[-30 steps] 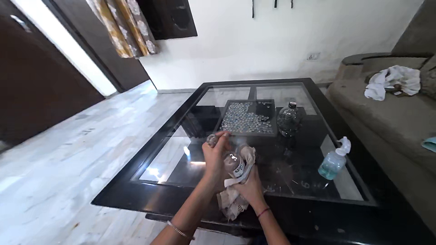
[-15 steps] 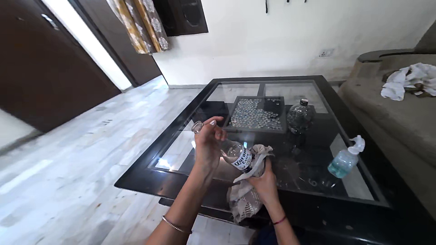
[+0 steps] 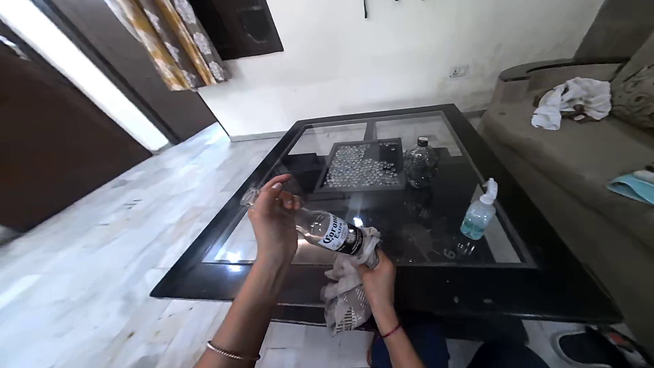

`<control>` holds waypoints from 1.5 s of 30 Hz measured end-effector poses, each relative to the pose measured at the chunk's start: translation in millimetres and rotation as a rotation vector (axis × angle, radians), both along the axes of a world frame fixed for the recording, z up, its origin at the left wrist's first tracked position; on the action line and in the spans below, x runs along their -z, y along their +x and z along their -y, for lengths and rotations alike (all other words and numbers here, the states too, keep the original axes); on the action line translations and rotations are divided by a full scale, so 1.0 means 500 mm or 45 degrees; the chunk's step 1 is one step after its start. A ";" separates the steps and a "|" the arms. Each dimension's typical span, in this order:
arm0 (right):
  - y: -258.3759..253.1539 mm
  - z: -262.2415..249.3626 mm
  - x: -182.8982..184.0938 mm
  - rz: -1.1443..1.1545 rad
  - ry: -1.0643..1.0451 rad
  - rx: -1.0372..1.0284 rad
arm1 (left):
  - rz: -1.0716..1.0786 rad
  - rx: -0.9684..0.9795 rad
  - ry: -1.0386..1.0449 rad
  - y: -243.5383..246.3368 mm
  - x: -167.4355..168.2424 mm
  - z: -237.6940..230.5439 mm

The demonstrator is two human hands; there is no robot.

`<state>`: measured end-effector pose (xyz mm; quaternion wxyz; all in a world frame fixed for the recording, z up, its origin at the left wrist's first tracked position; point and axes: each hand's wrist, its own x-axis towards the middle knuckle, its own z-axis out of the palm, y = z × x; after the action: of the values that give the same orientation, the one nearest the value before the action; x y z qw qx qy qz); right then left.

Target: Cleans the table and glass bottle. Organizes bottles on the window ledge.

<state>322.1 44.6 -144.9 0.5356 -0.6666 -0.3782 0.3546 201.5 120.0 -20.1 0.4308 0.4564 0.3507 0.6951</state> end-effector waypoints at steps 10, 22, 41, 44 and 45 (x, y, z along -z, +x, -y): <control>0.079 -0.009 -0.068 0.661 0.154 -0.049 | -0.221 -0.078 0.153 -0.063 -0.031 0.007; 0.109 0.071 -0.097 0.157 0.146 -0.898 | -0.239 0.116 -0.070 -0.014 -0.015 0.129; -0.053 0.334 -0.040 0.413 0.228 -0.653 | -0.237 0.558 -0.372 -0.055 0.000 0.330; -0.060 0.364 -0.046 0.260 0.176 -0.668 | -0.297 0.834 -0.356 -0.081 0.000 0.342; -0.060 0.374 -0.050 0.209 0.167 -0.675 | -0.294 0.918 -0.325 -0.091 0.004 0.343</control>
<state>292.1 -142.3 -119.7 0.4339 -0.5348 -0.6035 0.4020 155.8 -51.7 -22.2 0.6581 0.5681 0.2978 0.3944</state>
